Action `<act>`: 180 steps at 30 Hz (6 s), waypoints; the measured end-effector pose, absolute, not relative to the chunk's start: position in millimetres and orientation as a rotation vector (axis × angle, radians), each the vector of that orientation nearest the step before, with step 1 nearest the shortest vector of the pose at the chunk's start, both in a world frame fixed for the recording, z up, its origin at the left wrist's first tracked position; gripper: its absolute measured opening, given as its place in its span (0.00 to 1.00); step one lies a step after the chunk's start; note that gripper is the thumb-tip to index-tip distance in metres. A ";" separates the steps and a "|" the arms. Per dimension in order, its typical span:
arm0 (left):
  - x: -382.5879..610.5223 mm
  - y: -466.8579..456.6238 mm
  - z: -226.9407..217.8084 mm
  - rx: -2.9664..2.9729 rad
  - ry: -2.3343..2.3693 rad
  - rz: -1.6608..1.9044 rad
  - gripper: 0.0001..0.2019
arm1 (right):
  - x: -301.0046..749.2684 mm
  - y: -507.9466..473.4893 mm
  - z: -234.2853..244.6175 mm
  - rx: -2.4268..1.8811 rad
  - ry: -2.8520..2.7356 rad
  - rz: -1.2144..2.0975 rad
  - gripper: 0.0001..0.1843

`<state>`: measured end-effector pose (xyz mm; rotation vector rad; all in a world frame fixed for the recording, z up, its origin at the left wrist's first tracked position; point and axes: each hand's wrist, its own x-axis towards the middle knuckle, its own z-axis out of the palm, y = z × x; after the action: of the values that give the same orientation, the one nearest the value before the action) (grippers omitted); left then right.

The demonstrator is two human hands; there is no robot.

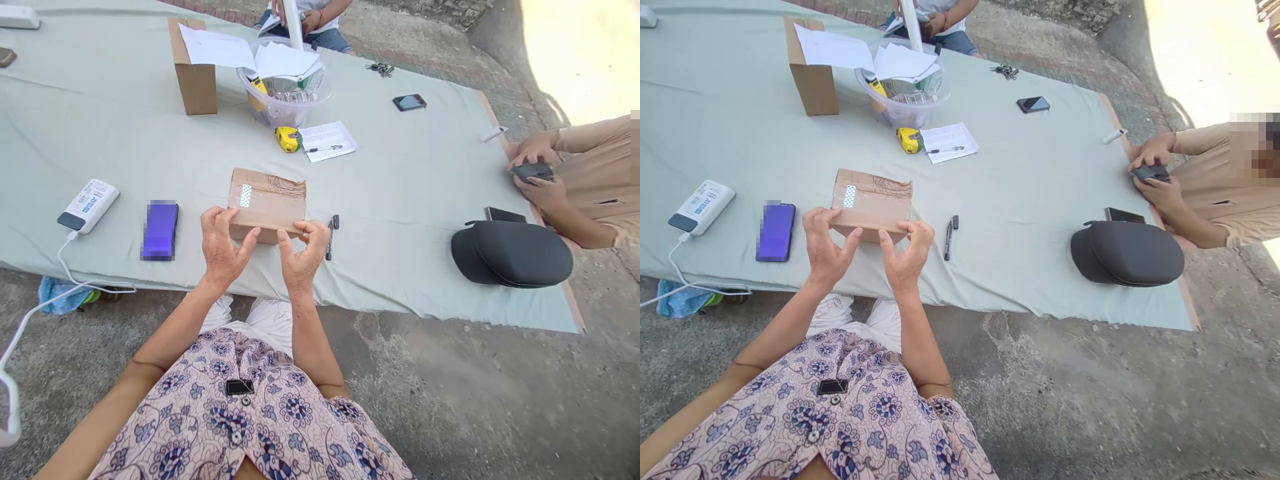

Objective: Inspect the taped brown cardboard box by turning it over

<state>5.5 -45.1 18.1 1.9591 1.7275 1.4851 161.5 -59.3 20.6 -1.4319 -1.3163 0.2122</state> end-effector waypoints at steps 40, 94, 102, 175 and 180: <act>22.7 -84.3 -5.3 2.134 1.643 1.755 0.22 | 174.5 -55.7 -3.0 -1.365 -0.934 0.511 0.20; 20.3 -66.9 -6.8 1.972 1.398 1.739 0.31 | 168.9 -53.9 -0.6 -1.034 -1.234 1.088 0.44; 14.3 -83.5 -11.8 2.001 1.305 1.713 0.38 | 181.0 -47.6 21.2 -1.133 -1.161 1.008 0.47; -17.9 -65.0 -38.7 1.544 1.236 1.418 0.25 | 174.4 -67.9 -37.6 -1.207 -1.128 1.120 0.46; -34.8 -76.9 -45.9 1.563 1.214 1.380 0.24 | 188.3 -55.2 -27.2 -1.280 -1.134 1.042 0.54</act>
<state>-34.8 -76.9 -45.9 1.5629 1.2141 1.3795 188.3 -55.2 -27.2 -1.2797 -1.1343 1.0423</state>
